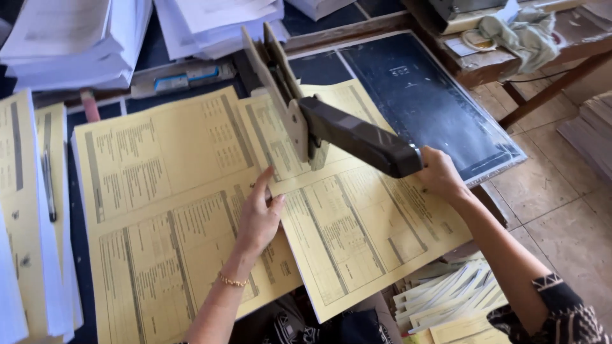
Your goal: Stapling stacks of yellow paper forms using a heavy-duty manual stapler in a print shop.
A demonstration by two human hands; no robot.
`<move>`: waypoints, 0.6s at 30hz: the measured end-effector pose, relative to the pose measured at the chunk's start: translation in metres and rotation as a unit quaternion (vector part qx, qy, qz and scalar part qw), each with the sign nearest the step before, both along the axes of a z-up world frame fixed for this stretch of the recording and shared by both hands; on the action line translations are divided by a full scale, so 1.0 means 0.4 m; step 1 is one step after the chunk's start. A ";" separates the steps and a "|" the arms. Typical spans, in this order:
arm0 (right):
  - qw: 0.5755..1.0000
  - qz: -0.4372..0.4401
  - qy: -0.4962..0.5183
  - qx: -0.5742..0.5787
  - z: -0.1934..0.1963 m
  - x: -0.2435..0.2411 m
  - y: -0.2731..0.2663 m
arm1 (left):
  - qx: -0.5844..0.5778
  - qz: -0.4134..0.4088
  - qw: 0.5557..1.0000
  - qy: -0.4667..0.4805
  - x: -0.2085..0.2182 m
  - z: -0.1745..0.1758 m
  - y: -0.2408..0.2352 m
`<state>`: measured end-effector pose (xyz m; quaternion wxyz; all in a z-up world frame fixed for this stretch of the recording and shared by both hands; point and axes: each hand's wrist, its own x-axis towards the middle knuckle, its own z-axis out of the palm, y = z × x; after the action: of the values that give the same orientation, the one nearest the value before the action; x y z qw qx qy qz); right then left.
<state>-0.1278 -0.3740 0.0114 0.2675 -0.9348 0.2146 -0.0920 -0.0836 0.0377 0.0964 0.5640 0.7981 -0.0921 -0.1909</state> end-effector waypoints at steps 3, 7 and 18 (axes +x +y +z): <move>0.979 0.019 0.101 -0.178 0.063 0.044 -0.009 | 0.023 -0.006 1.000 0.002 0.003 0.014 -0.007; 0.991 0.113 0.005 -0.075 0.365 0.052 0.193 | 0.031 0.005 0.999 0.039 -0.011 0.023 -0.006; 0.941 0.116 0.238 0.210 0.779 0.069 0.606 | -0.051 0.051 0.994 -0.078 0.011 -0.113 -0.012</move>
<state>-0.1002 -0.1317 0.3230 0.4079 -0.8703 0.1769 0.2119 -0.0792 0.0330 0.0512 0.6038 0.7847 -0.1042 -0.0938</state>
